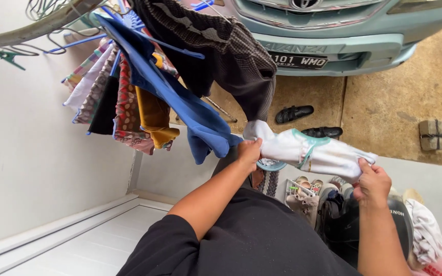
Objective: Hanging small laundry items such as socks and cloths on a circular drying rack using clips.
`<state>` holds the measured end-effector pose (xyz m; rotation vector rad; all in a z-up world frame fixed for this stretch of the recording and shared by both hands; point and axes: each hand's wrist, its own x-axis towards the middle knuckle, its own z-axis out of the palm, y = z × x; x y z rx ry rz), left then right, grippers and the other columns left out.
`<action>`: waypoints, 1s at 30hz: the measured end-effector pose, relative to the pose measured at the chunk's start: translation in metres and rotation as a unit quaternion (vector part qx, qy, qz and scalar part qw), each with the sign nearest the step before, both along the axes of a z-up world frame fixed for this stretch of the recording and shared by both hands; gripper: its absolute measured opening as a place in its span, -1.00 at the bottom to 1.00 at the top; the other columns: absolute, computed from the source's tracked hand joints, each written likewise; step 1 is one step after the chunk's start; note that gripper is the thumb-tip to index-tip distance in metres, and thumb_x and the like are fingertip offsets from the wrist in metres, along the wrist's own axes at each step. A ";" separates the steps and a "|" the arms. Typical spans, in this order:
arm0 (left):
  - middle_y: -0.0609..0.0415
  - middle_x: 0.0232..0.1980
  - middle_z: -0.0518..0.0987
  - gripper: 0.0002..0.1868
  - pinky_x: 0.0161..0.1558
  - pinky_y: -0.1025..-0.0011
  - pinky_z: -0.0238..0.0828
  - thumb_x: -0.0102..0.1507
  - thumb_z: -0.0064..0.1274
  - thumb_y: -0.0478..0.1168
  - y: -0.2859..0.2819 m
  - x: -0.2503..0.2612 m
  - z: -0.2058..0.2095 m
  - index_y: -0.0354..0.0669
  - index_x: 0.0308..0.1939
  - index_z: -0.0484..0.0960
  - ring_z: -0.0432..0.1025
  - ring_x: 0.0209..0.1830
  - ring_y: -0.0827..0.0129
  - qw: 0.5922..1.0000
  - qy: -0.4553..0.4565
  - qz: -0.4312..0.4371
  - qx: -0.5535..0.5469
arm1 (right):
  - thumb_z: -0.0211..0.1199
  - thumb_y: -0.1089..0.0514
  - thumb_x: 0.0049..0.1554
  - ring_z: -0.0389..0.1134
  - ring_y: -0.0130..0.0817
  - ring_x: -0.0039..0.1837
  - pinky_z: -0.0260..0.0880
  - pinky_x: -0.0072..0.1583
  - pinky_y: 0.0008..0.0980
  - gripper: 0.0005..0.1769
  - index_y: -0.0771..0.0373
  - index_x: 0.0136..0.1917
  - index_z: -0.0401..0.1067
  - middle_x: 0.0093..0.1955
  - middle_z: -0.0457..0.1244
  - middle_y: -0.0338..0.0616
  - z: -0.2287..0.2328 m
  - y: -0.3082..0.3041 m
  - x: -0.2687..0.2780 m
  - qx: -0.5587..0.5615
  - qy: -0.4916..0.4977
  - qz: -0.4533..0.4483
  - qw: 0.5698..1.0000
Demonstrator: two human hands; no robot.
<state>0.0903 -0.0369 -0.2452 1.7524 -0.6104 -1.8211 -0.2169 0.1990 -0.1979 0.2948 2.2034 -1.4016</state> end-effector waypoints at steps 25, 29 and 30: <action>-0.17 0.15 0.70 -0.42 -0.12 -0.11 0.66 0.58 -0.27 0.11 -0.005 0.034 -0.061 -0.10 0.54 0.48 0.65 0.06 -0.07 0.967 0.017 -0.076 0.244 | 0.47 0.21 0.34 0.62 -0.24 0.27 0.78 0.21 0.09 -0.60 0.31 0.38 0.49 0.37 0.50 -0.04 -0.009 -0.053 0.008 -0.054 -0.235 -0.026 0.970; 0.12 0.82 0.31 -0.10 0.47 0.19 0.33 0.48 0.21 0.14 0.006 0.036 -0.009 -0.17 0.79 0.28 0.33 0.70 0.07 0.969 -0.065 -0.020 0.237 | 0.63 0.15 0.26 0.56 -0.09 0.21 0.65 0.02 0.57 -0.59 0.19 0.17 0.41 0.25 0.45 -0.09 0.009 -0.060 0.026 0.047 -0.181 0.012 0.982; 0.12 0.82 0.31 -0.10 0.47 0.19 0.33 0.48 0.21 0.14 0.012 0.040 -0.006 -0.17 0.79 0.28 0.33 0.70 0.07 0.969 -0.067 -0.026 0.238 | 0.63 0.15 0.26 0.56 -0.09 0.21 0.65 0.02 0.57 -0.59 0.19 0.17 0.41 0.25 0.45 -0.09 0.015 -0.058 0.034 0.048 -0.182 0.005 0.982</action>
